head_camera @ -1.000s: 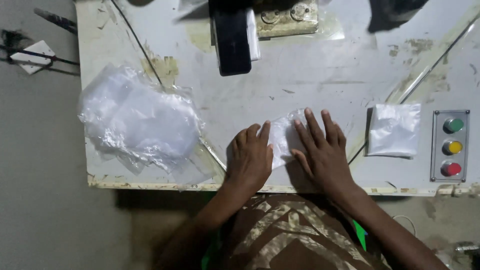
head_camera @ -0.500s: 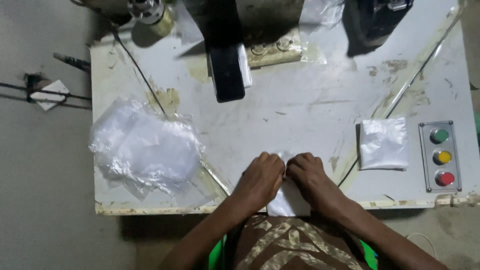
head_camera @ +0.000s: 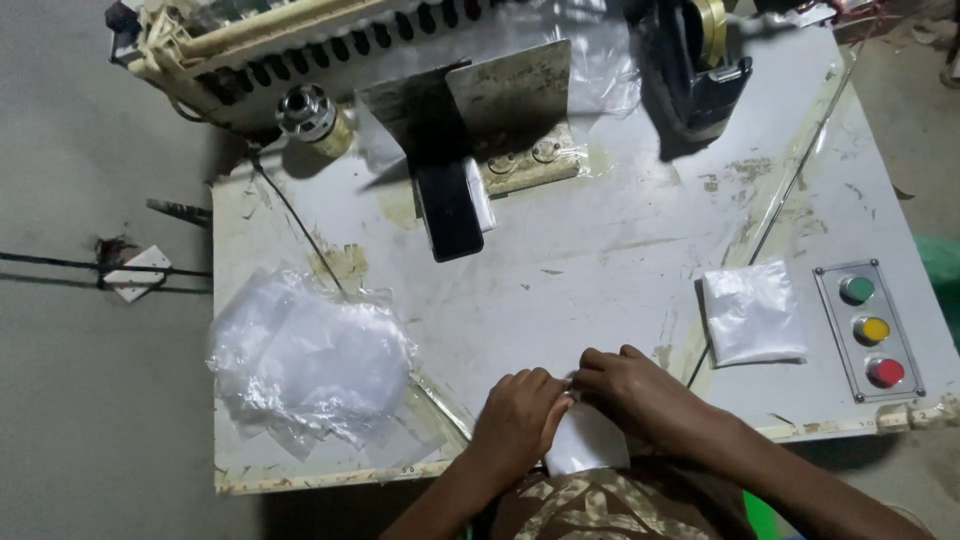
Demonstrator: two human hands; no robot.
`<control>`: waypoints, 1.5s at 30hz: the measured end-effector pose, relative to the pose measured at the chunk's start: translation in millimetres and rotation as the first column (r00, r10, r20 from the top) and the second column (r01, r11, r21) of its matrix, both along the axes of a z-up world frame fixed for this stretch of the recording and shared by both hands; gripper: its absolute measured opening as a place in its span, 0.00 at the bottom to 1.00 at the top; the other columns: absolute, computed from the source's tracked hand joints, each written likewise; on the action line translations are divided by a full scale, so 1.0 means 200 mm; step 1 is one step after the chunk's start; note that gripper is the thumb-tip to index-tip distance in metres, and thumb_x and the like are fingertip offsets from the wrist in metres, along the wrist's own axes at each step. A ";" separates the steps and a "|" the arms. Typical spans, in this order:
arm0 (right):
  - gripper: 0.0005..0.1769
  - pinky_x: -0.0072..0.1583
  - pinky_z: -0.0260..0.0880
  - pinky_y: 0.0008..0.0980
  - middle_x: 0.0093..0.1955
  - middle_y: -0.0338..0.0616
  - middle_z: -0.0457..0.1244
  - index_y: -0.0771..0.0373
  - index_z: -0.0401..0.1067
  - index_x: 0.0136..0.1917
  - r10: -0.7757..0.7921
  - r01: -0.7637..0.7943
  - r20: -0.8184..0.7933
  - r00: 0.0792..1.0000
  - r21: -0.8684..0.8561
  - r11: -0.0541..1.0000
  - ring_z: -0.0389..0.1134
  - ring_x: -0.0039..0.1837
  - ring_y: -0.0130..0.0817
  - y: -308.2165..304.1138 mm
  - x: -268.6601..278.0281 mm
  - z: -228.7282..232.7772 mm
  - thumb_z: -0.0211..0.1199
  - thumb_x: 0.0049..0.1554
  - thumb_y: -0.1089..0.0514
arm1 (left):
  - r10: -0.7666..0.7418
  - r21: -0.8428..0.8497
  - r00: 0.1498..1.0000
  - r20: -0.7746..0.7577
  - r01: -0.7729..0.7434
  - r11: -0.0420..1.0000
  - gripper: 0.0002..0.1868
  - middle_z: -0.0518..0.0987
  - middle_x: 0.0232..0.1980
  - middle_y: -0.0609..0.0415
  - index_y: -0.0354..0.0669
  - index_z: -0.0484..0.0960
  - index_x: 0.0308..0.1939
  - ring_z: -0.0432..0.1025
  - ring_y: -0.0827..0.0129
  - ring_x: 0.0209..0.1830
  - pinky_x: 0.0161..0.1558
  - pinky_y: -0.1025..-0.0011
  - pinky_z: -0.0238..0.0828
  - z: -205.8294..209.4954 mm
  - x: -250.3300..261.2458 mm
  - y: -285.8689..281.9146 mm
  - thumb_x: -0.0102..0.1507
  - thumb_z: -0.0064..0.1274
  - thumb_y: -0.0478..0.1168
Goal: Folding and stacking thin plastic bags at a factory workstation, occasionally using tape to secure them.
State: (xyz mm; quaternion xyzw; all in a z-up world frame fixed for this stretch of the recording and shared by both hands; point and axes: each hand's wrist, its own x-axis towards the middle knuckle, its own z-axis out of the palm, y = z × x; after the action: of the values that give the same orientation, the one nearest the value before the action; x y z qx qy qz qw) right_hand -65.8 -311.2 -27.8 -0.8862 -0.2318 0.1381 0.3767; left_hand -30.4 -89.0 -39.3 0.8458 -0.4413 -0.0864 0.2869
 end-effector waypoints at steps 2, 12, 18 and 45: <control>0.05 0.45 0.58 0.39 0.42 0.37 0.59 0.49 0.72 0.46 -0.058 0.074 0.143 0.988 -0.105 0.992 0.65 0.39 0.37 0.03 -0.02 -0.11 0.55 0.62 0.54 | 0.033 0.114 0.997 0.076 -0.041 0.993 0.12 0.75 0.47 0.49 0.41 0.79 0.51 0.70 0.58 0.41 0.41 0.61 0.66 0.01 -0.03 -0.01 0.67 0.57 0.41; 0.25 0.45 0.64 0.39 0.50 0.43 0.60 0.57 0.67 0.55 -0.146 0.144 -0.181 0.973 -0.025 0.989 0.67 0.46 0.40 0.04 0.06 -0.07 0.54 0.49 0.79 | -0.015 0.063 0.989 0.147 0.006 0.998 0.13 0.70 0.37 0.49 0.41 0.71 0.41 0.63 0.58 0.32 0.27 0.61 0.61 -0.07 0.07 -0.03 0.67 0.61 0.40; 0.09 0.52 0.63 0.35 0.45 0.37 0.68 0.45 0.81 0.51 -0.407 0.412 -0.105 0.907 0.022 0.911 0.65 0.51 0.35 -0.18 0.26 0.24 0.66 0.57 0.49 | -0.019 -0.012 0.705 -0.709 0.015 1.000 0.18 0.86 0.44 0.44 0.42 0.84 0.57 0.78 0.65 0.31 0.30 0.76 0.77 0.50 0.37 0.02 0.72 0.42 0.43; 0.36 0.59 0.57 0.46 0.57 0.52 0.52 0.62 0.66 0.57 -0.883 0.865 0.359 0.302 0.285 0.412 0.52 0.60 0.47 -1.08 1.06 -0.12 0.54 0.65 0.25 | 0.101 -0.336 0.946 0.307 0.008 0.942 0.21 0.78 0.58 0.32 0.23 0.77 0.57 0.75 0.42 0.61 0.65 0.51 0.76 0.09 0.21 -0.10 0.61 0.47 0.15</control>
State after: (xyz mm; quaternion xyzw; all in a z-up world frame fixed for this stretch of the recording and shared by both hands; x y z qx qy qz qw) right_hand 146.1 -526.7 -52.0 -0.8659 0.2019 -0.3053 0.3409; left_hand 11.5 -109.2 -21.9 0.7982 -0.4699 0.1345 0.3522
